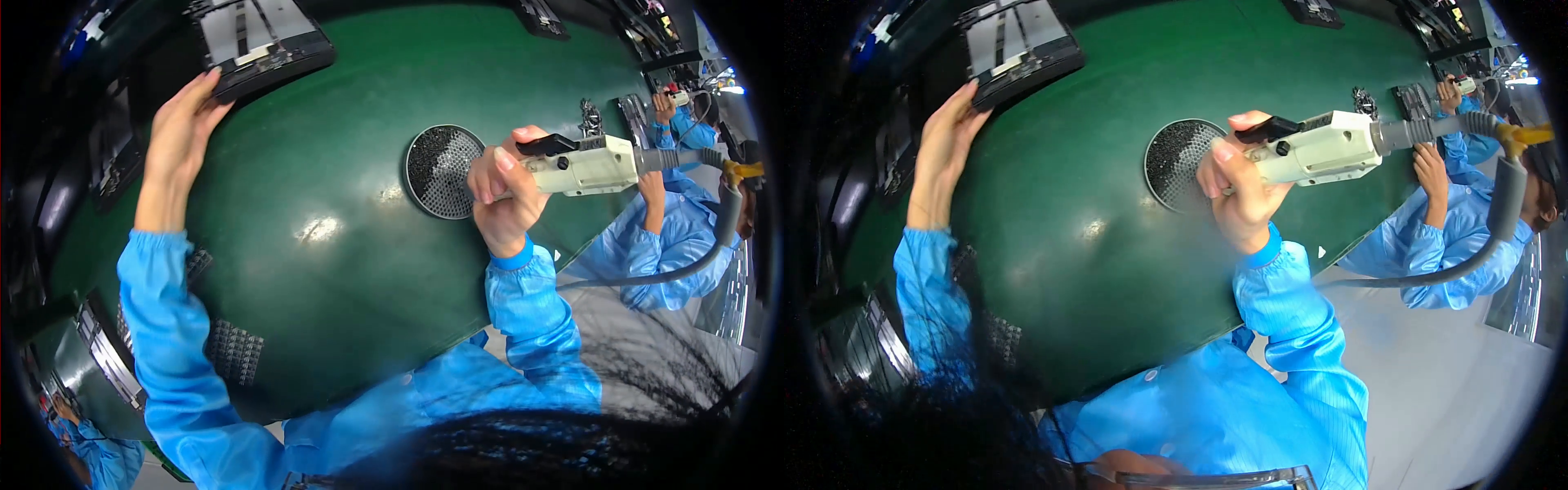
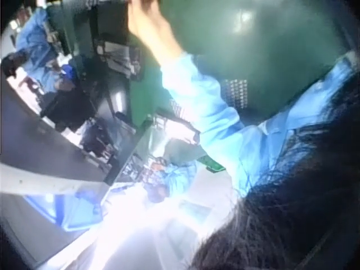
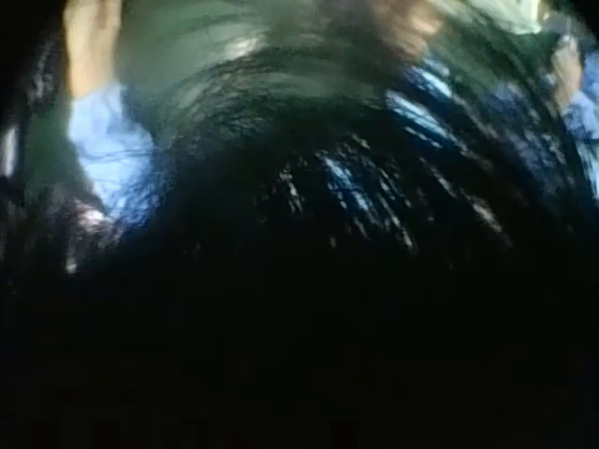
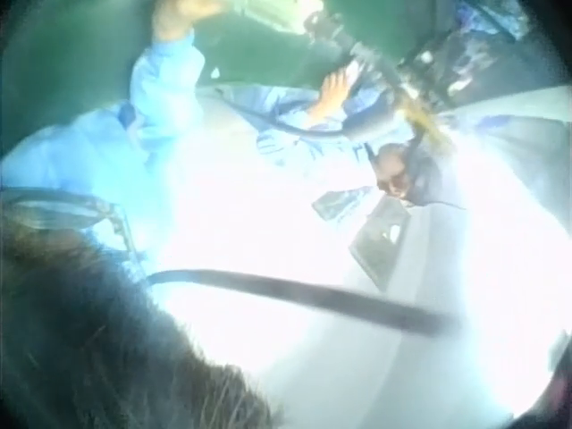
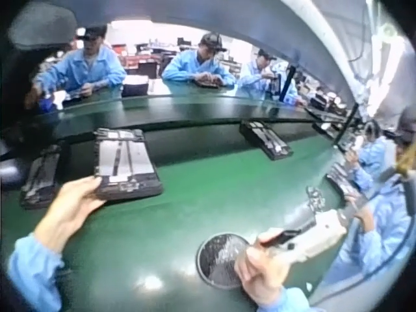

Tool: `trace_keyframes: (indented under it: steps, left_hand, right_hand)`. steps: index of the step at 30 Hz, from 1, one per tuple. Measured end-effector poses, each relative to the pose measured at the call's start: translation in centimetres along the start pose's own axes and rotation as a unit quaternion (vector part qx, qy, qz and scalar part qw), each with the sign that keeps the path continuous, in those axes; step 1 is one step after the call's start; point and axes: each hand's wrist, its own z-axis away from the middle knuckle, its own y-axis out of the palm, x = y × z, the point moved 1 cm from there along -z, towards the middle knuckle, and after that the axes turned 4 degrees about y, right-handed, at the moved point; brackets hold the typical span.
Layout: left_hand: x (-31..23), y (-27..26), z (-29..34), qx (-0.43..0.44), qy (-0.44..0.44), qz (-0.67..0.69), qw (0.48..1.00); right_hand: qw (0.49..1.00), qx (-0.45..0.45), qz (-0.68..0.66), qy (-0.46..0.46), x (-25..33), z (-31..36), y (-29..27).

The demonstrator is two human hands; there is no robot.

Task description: The person repeatedly takes tablet device frames from a conveyor line, attaches small electronic components by hand, fastens them using an electric screwdriver, and places the assembled units back onto the line.

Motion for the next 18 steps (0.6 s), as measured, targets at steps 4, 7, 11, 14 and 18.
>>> trace_keyframes:
  steps: [4, 7, 11, 14, 18]
  left_hand:
    - [-1.6, 2.7, 7.4, -0.050, -0.021, -0.005, 0.999]
    - [-2.4, 4.0, 15.7, -0.092, -0.068, -0.069, 0.991]
    - [-0.5, 5.6, 23.1, -0.209, -0.115, -0.043, 0.970]
    - [2.1, 5.0, 25.2, -0.117, -0.129, -0.091, 0.981]
    - [2.0, 5.9, 25.0, -0.070, -0.162, -0.172, 0.969]
  right_hand:
    - [0.996, 0.031, 0.083, -0.010, -0.2, -0.1, -1.5]
    - [0.994, 0.060, 0.090, 0.006, -0.2, -0.1, -1.8]
    - [0.995, 0.051, 0.076, 0.029, -0.3, -0.1, -1.6]
    - [0.993, 0.065, 0.096, 0.027, -0.5, -0.1, -2.0]
    - [0.992, 0.069, 0.098, 0.031, -0.6, 0.1, -2.1]
